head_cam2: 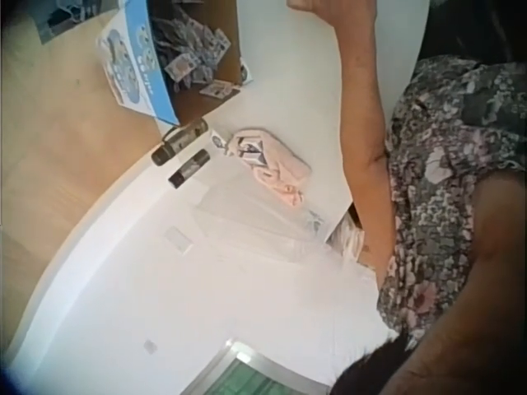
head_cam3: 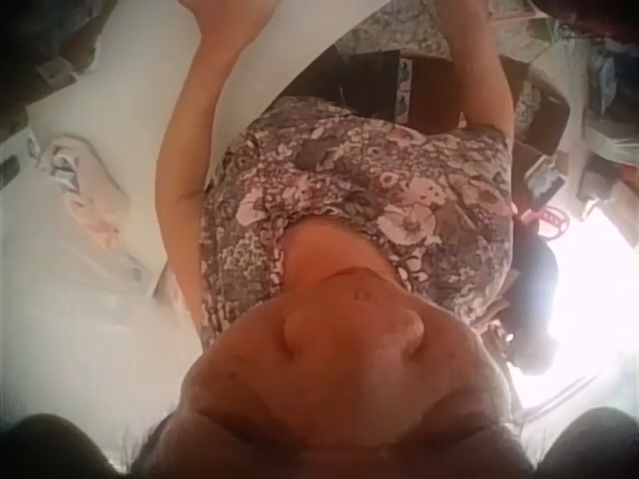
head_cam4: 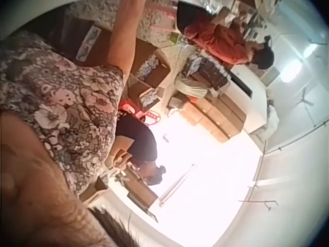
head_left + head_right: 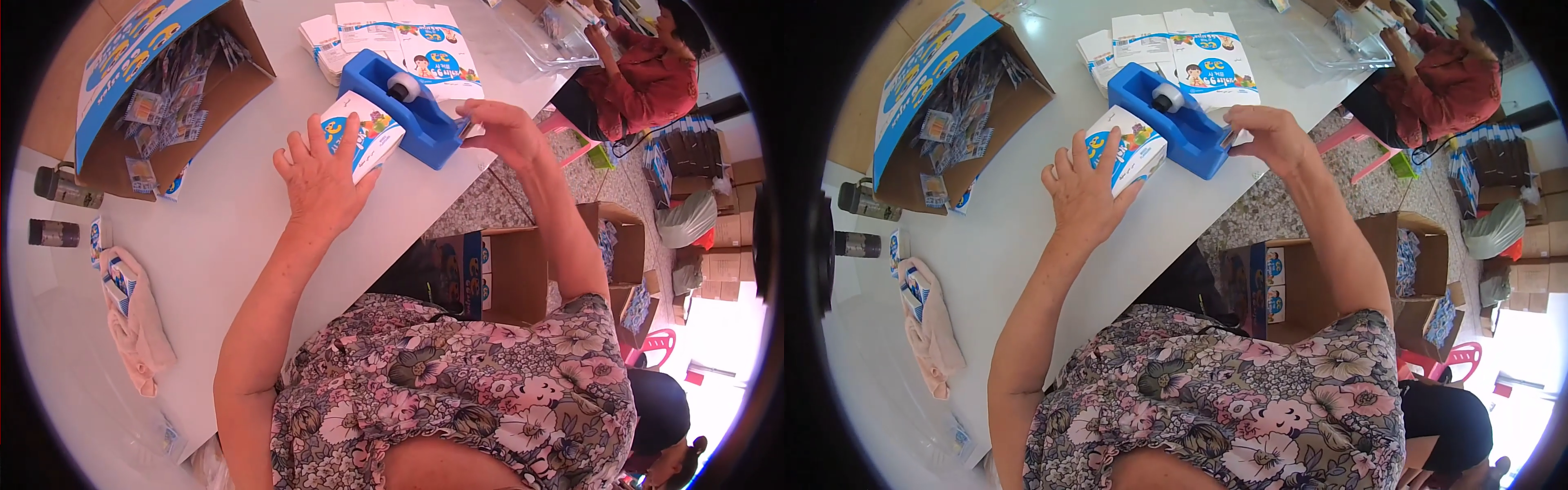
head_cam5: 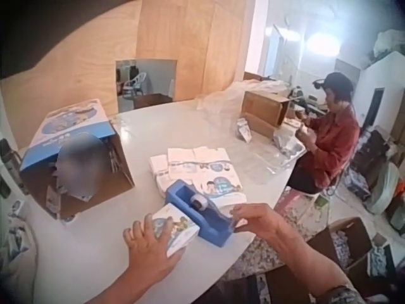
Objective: Organizing, folding, and packing small packets into boxes.
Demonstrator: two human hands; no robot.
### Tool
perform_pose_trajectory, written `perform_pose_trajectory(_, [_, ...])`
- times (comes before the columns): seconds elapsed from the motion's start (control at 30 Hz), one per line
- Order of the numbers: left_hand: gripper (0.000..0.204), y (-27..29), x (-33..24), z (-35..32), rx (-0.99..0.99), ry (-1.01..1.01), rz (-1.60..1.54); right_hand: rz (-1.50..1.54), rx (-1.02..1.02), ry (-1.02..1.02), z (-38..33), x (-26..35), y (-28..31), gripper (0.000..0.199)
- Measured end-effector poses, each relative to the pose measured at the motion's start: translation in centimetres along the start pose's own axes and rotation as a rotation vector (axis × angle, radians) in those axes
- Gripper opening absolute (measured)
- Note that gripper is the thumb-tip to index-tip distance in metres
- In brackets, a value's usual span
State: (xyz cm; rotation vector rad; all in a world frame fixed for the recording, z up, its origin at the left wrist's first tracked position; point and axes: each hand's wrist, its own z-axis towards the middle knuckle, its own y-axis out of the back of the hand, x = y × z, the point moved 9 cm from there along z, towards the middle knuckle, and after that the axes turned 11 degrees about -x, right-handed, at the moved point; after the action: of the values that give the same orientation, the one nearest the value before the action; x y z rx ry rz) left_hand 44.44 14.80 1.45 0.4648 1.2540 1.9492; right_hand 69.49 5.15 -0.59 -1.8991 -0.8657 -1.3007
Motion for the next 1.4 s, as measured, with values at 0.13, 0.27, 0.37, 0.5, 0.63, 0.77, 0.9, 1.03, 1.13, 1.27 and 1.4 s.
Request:
perform_pose_trajectory(0.13, [0.074,-0.2,0.1,-0.1,0.017,0.008,-0.004,0.343,0.117,0.184,-1.5,-0.3,0.6,0.011])
perform_pose_trajectory(0.27, [0.074,-0.1,0.2,-0.1,0.037,0.016,-0.032,0.358,0.061,0.287,-2.8,-1.7,1.1,0.012])
perform_pose_trajectory(0.37, [0.075,0.0,0.1,-0.1,0.047,0.021,-0.008,-0.363,-0.226,0.420,-3.5,-2.1,2.5,0.018])
perform_pose_trajectory(0.5, [0.075,0.1,0.4,-0.2,0.085,0.064,-0.027,-0.285,-0.059,-0.189,-5.5,-7.6,-0.5,0.018])
perform_pose_trajectory(0.63, [0.078,0.1,0.7,-0.6,-0.029,0.053,-0.031,-0.219,0.141,-0.201,-8.5,-6.2,-7.2,0.017])
perform_pose_trajectory(0.77, [0.080,0.4,0.2,-0.5,0.029,0.059,-0.048,-0.255,0.133,0.073,-6.8,-5.1,-10.7,0.020])
perform_pose_trajectory(0.9, [0.080,0.1,0.4,-0.2,-0.003,0.074,-0.090,-0.183,0.115,0.136,-5.1,-5.8,-12.7,0.023])
perform_pose_trajectory(1.03, [0.088,-0.3,0.9,-0.4,-0.003,0.086,-0.109,-0.246,0.033,0.052,-3.6,-6.3,-12.9,0.026])
perform_pose_trajectory(1.13, [0.092,-0.1,1.2,-0.4,-0.034,0.077,-0.121,-0.260,0.005,-0.012,-2.4,-7.7,-12.2,0.033])
perform_pose_trajectory(1.27, [0.101,0.1,1.4,-0.5,0.072,0.106,-0.149,-0.711,-0.076,0.338,-2.3,-6.4,-11.4,0.043])
perform_pose_trajectory(1.4, [0.102,0.8,2.2,-0.7,0.051,0.122,-0.166,-1.350,-0.105,0.841,-4.0,-4.4,-13.2,0.047])
